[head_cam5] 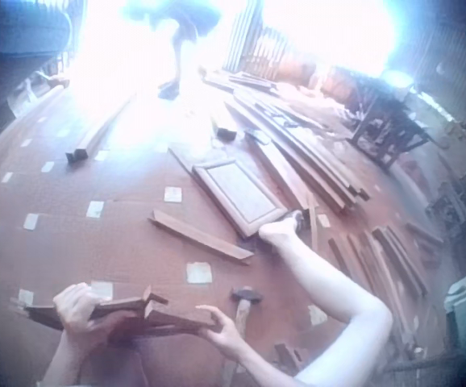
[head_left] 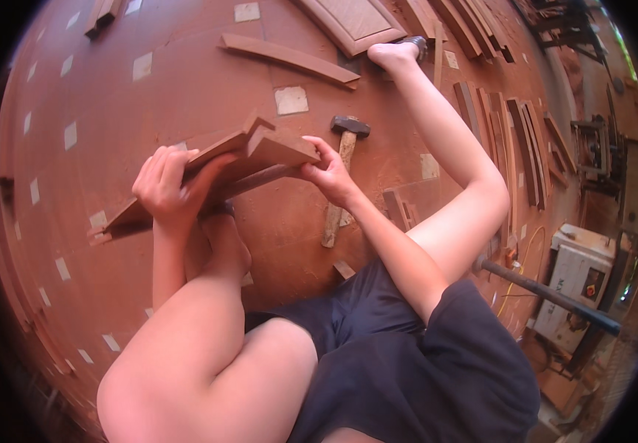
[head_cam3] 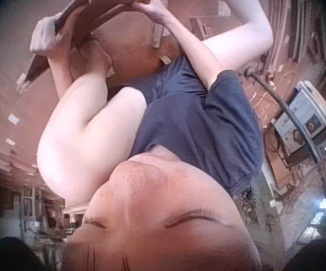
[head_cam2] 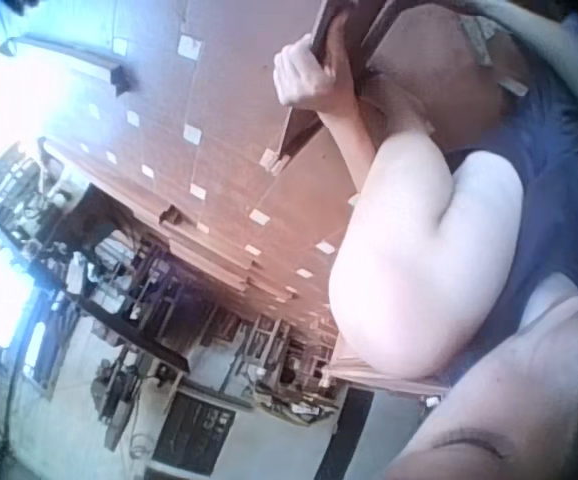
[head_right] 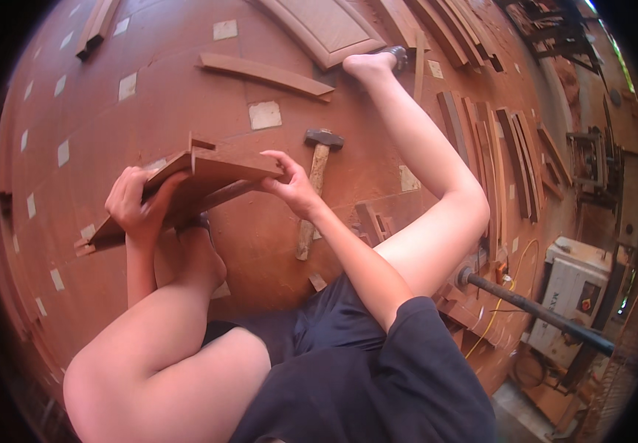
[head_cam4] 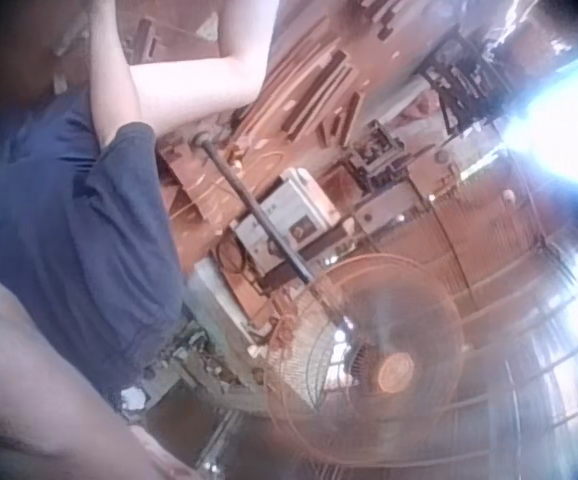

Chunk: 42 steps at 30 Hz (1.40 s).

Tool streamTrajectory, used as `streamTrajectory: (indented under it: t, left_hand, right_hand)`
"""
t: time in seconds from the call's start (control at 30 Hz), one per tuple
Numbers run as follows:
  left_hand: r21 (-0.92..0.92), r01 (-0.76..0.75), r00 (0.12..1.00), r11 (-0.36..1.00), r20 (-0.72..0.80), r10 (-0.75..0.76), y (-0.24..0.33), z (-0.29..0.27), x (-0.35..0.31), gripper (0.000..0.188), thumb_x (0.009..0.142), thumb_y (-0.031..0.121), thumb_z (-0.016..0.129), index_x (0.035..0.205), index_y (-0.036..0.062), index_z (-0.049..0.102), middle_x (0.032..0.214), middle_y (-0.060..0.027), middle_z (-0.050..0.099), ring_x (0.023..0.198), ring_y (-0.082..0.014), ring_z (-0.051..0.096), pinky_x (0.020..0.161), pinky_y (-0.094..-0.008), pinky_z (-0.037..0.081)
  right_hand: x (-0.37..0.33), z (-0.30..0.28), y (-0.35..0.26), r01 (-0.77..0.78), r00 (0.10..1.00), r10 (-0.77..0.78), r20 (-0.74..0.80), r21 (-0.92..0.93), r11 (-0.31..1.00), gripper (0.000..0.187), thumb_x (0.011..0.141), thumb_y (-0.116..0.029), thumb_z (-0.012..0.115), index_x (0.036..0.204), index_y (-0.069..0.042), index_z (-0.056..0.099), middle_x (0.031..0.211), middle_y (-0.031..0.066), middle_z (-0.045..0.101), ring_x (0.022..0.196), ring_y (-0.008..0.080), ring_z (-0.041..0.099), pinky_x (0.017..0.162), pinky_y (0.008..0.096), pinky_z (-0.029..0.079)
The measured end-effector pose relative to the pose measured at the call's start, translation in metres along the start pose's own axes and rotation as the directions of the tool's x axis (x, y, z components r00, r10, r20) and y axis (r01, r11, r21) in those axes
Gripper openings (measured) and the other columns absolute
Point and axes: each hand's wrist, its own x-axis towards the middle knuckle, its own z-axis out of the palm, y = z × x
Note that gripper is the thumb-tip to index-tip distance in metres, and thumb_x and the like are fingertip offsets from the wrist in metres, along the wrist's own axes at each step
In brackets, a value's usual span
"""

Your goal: The person assembles a wooden frame by hand, fitting corner pieces together and using a hammer to tap them into place. They repeatedly adjust and reposition the frame pieces to align the joints before securing them.

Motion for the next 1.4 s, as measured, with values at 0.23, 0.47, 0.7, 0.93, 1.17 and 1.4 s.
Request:
streamTrajectory:
  t: [0.23,0.47,0.7,0.93,1.17,1.4]
  left_hand:
    - [-0.032,0.031,0.998,0.999,0.056,-0.029,-0.007,0.012,0.006,0.039,0.064,0.028,0.092,0.069,0.0083,0.059,0.063,-0.0058,0.055,0.053,-0.0239,0.054,0.049,-0.0337,0.043]
    - [0.047,-0.076,0.989,0.996,0.131,0.07,-0.009,0.008,0.0,0.042,0.067,0.032,0.089,0.072,0.0078,0.055,0.063,-0.0064,0.052,0.055,-0.0256,0.052,0.05,-0.0348,0.044]
    - [-0.016,-0.034,0.966,0.999,0.255,0.037,-0.018,0.011,0.001,0.037,0.07,0.03,0.087,0.078,0.0077,0.058,0.068,-0.0065,0.057,0.061,-0.0265,0.056,0.054,-0.0357,0.046]
    - [0.264,0.002,0.938,0.964,0.333,-0.093,-0.028,-0.019,-0.01,0.039,0.076,0.037,0.081,0.099,0.0097,0.065,0.106,-0.004,0.067,0.106,-0.0238,0.06,0.097,-0.0427,0.041]
    - [0.306,0.273,0.957,0.912,0.004,-0.289,-0.057,-0.022,-0.056,0.031,0.094,0.041,0.062,0.091,0.011,0.069,0.128,-0.0041,0.063,0.124,-0.0258,0.053,0.111,-0.051,0.026]
    - [0.597,0.505,0.807,0.624,-0.069,-0.587,-0.118,-0.042,-0.078,0.033,0.094,0.037,0.06,0.075,0.0125,0.071,0.136,-0.0021,0.06,0.126,-0.0257,0.052,0.112,-0.0558,0.022]
  right_hand:
    - [-0.006,-0.004,-0.004,0.009,0.996,-0.006,-0.084,0.03,1.0,0.047,0.084,-0.01,0.08,0.125,-0.005,0.058,0.117,0.0022,0.062,0.109,0.0118,0.059,0.096,0.029,0.051]
    - [-0.001,-0.006,-0.004,-0.04,0.999,0.044,-0.03,0.129,0.991,0.047,0.081,-0.009,0.082,0.123,-0.005,0.061,0.115,0.0019,0.064,0.107,0.0114,0.06,0.091,0.0285,0.054]
    - [-0.002,-0.012,0.001,-0.066,0.995,0.072,-0.065,0.082,0.994,0.043,0.083,-0.011,0.081,0.121,-0.004,0.061,0.116,0.003,0.064,0.104,0.0124,0.063,0.087,0.0284,0.055]
    - [-0.001,-0.004,-0.012,-0.02,0.996,0.014,-0.085,-0.07,0.997,0.047,0.084,-0.012,0.079,0.126,-0.002,0.06,0.113,0.0038,0.066,0.103,0.0126,0.063,0.092,0.0295,0.051]
    - [-0.001,0.005,-0.018,-0.006,0.999,0.0,-0.054,-0.121,0.993,0.045,0.084,-0.013,0.079,0.125,-0.004,0.062,0.112,0.0023,0.066,0.101,0.0118,0.063,0.092,0.029,0.05]
    - [-0.004,0.005,-0.021,0.015,0.995,-0.029,-0.091,-0.154,0.988,0.039,0.087,-0.004,0.075,0.124,-0.003,0.061,0.116,0.002,0.064,0.11,0.0102,0.057,0.093,0.0283,0.05]
